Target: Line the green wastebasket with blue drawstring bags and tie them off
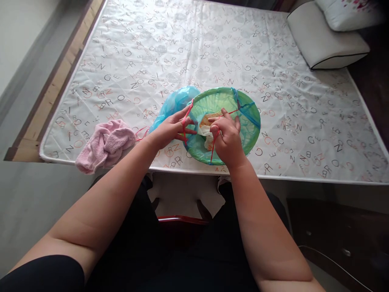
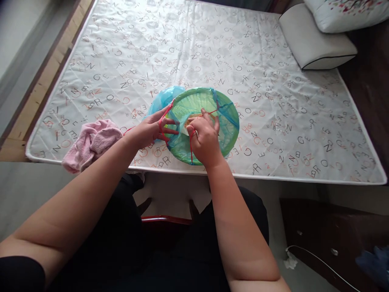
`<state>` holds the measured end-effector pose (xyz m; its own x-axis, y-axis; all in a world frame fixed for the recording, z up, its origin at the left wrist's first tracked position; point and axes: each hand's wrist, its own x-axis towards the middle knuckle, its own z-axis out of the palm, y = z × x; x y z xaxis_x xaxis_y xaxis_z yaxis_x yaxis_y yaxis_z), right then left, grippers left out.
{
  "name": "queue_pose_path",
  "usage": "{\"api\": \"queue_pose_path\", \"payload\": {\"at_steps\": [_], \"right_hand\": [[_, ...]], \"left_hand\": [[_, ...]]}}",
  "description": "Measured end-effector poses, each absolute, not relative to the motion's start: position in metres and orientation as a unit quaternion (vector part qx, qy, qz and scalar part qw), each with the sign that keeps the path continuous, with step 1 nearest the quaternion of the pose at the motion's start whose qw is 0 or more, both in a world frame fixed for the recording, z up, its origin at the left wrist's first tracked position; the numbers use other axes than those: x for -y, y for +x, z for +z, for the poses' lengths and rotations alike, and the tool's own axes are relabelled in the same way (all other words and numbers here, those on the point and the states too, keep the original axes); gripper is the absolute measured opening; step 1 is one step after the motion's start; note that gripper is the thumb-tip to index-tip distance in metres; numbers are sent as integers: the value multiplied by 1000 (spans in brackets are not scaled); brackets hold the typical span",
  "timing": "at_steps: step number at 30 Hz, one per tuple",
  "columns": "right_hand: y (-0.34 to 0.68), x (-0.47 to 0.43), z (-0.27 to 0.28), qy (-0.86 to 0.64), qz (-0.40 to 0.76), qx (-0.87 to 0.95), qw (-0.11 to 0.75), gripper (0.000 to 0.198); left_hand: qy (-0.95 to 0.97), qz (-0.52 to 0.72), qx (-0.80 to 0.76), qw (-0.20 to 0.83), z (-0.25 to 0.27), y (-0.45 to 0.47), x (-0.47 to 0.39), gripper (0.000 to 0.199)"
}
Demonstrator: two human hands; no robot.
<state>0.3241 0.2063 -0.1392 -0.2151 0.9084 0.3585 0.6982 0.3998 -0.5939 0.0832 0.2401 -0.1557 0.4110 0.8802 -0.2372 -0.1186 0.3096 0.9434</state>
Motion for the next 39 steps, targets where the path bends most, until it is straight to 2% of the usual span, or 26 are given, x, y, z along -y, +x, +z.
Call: {"api": "queue_pose_path", "payload": {"at_steps": [6, 9, 13, 19, 24, 30, 33, 39], "right_hand": [[320, -206, -135, -419, 383, 639, 519, 52], [315, -207, -132, -409, 463, 552, 560, 61], [312, -210, -130, -387, 556, 484, 554, 70], [317, -212, -125, -333, 650, 500, 465, 70], [328, -216, -122, -341, 616, 455, 546, 55], [340, -220, -113, -358, 547, 388, 650, 55], [346, -223, -107, -381, 508, 361, 683, 56], [353, -226, -103, -456, 397, 405, 685, 57]], "left_hand": [[518, 349, -433, 650, -159, 84, -240, 73], [544, 324, -418, 652, -155, 89, -235, 77], [560, 313, -376, 668, -154, 93, -230, 83], [517, 354, -359, 692, -161, 90, -240, 93], [454, 441, -362, 684, -159, 88, -247, 90], [379, 580, -380, 613, -144, 82, -248, 92], [328, 594, -394, 620, -136, 79, -249, 91], [220, 583, -448, 642, -144, 67, -261, 84]]}}
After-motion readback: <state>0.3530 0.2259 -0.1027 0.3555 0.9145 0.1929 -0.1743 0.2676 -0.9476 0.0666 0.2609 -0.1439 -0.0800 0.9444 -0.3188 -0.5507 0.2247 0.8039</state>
